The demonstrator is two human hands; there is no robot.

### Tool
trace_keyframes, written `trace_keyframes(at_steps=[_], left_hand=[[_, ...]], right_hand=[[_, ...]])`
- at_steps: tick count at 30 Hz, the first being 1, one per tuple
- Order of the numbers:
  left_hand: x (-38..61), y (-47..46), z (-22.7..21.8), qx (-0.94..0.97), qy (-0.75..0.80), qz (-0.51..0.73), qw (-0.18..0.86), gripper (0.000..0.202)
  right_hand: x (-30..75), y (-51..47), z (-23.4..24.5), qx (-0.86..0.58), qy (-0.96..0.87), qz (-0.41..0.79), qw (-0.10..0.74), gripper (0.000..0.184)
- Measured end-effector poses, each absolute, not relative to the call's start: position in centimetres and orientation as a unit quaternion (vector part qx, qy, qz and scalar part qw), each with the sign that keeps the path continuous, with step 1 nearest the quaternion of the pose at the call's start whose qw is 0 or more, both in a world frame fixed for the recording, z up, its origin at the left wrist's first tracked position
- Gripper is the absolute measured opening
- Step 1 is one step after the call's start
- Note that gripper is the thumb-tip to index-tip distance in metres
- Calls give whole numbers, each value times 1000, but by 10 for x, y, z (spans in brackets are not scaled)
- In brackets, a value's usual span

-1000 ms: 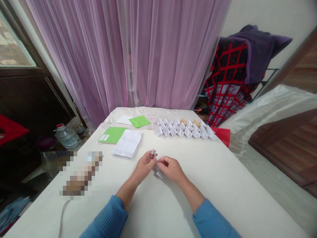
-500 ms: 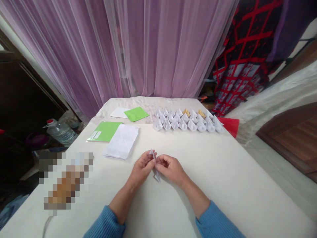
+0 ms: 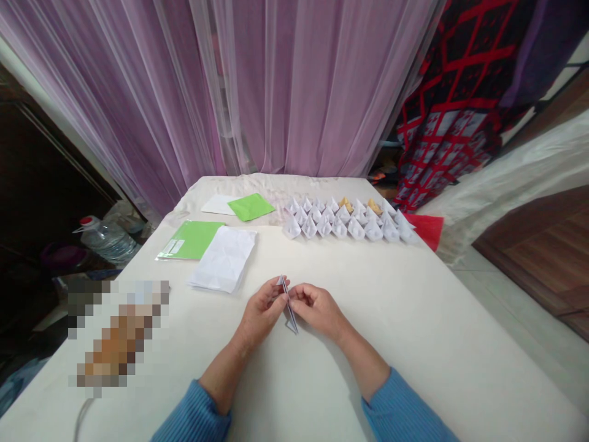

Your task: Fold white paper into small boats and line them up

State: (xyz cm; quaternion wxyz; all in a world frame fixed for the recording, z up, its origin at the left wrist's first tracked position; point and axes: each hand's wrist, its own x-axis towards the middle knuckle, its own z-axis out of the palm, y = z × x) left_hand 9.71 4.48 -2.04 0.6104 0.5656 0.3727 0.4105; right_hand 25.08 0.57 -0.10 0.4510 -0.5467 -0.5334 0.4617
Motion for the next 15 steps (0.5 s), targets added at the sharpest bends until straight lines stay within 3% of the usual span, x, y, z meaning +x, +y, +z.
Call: trace_keyframes(at_steps=[5, 9, 15], left_hand=[[96, 40, -11, 627, 382, 400, 548, 38], [92, 35, -4, 712, 407, 395, 414, 34], [91, 29, 1, 790, 440, 342, 255, 41]], right_hand=[[249, -1, 12, -613, -629, 283, 385, 13], [247, -5, 20, -641, -701, 92, 298, 16], [245, -5, 18, -636, -713, -9, 294, 22]])
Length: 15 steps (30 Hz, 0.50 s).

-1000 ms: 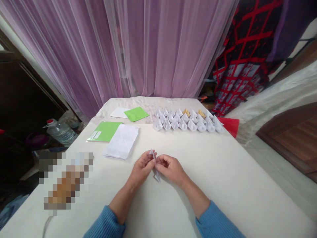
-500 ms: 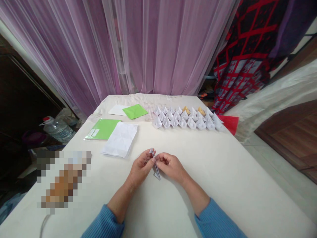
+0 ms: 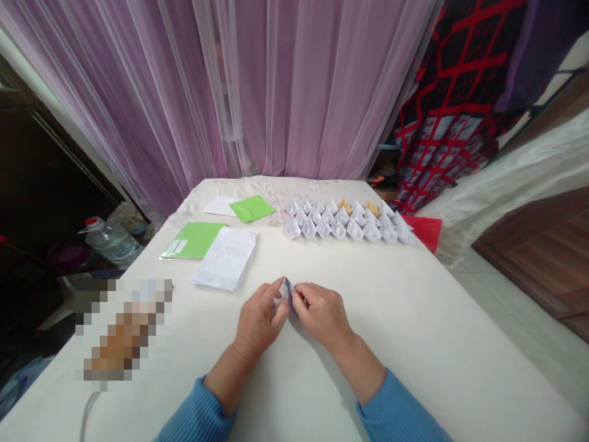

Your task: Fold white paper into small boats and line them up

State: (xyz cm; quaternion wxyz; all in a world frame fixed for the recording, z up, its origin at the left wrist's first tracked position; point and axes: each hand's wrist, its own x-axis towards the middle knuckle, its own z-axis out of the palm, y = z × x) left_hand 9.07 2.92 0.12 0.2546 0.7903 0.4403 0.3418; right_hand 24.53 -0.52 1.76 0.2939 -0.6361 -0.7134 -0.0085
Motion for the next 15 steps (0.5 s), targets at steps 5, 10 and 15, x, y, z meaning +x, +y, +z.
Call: trace_keyframes(at_steps=[5, 10, 15], left_hand=[[95, 26, 4, 796, 487, 299, 199, 38], [95, 26, 2, 796, 512, 263, 187, 39], [95, 27, -1, 804, 502, 269, 170, 41]], right_hand=[[242, -6, 12, -608, -727, -38, 315, 20], [237, -7, 11, -633, -702, -39, 325, 16], [237, -4, 11, -689, -660, 9, 300, 19]])
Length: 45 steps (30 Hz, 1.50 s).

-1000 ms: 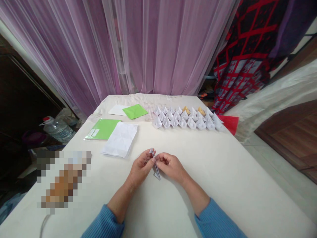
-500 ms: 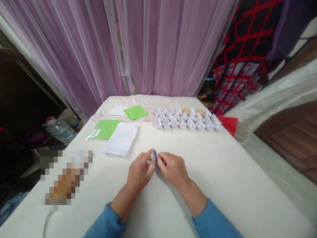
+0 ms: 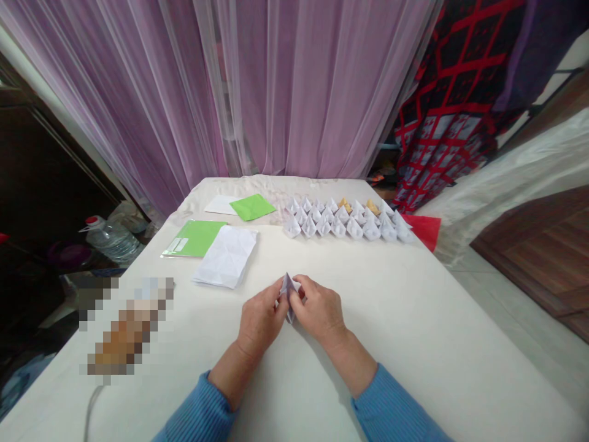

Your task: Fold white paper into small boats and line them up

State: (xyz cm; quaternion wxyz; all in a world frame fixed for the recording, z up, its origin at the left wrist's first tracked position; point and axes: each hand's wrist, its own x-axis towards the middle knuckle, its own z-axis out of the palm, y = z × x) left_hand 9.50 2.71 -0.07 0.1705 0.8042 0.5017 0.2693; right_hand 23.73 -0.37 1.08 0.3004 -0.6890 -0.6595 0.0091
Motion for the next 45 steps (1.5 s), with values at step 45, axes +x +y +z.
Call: trace_keyframes(at_steps=[45], left_hand=[[69, 46, 6, 847, 462, 177, 195, 25]], right_hand=[[269, 2, -14, -599, -723, 103, 330, 27]])
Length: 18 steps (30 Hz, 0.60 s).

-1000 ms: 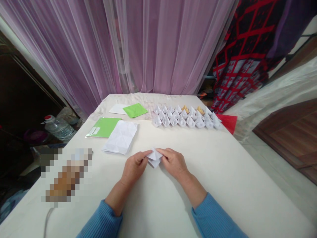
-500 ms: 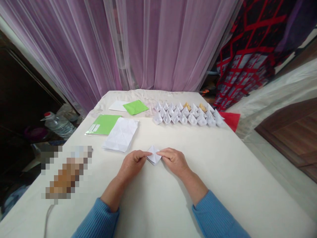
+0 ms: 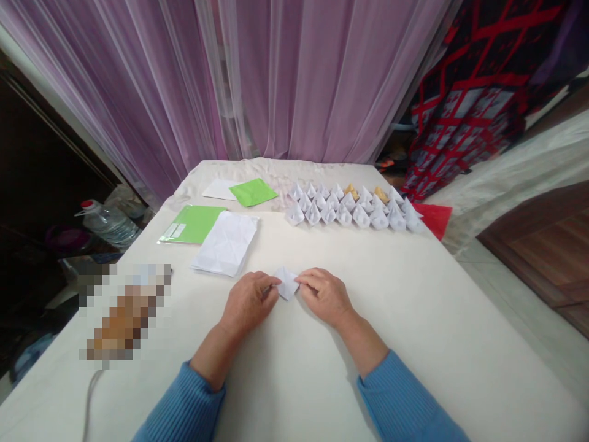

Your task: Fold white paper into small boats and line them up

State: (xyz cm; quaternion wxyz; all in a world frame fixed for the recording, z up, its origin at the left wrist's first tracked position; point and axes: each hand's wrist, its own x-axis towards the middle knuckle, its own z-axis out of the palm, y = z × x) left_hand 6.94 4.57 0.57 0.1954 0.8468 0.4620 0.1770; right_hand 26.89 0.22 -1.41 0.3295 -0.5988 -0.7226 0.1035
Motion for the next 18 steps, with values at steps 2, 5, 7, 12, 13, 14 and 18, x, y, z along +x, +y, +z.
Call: trace_keyframes(at_steps=[2, 5, 7, 12, 13, 14, 18], left_hand=[[70, 45, 7, 852, 461, 167, 183, 22], [71, 43, 8, 854, 474, 146, 154, 22], [72, 41, 9, 853, 487, 135, 131, 23], [73, 38, 7, 852, 494, 150, 89, 21], [73, 38, 6, 854, 488, 159, 84, 20], [73, 38, 5, 858, 479, 168, 81, 19], [74, 39, 1, 869, 452, 188, 75, 24]], right_hand=[[267, 2, -13, -606, -715, 108, 331, 18], [265, 2, -14, -616, -708, 109, 328, 15], [264, 2, -15, -620, -705, 103, 328, 14], [263, 2, -15, -630, -703, 90, 318, 14], [263, 2, -15, -632, -703, 89, 314, 14], [262, 1, -14, -635, -703, 87, 310, 15], [262, 1, -13, -643, -701, 85, 295, 15]])
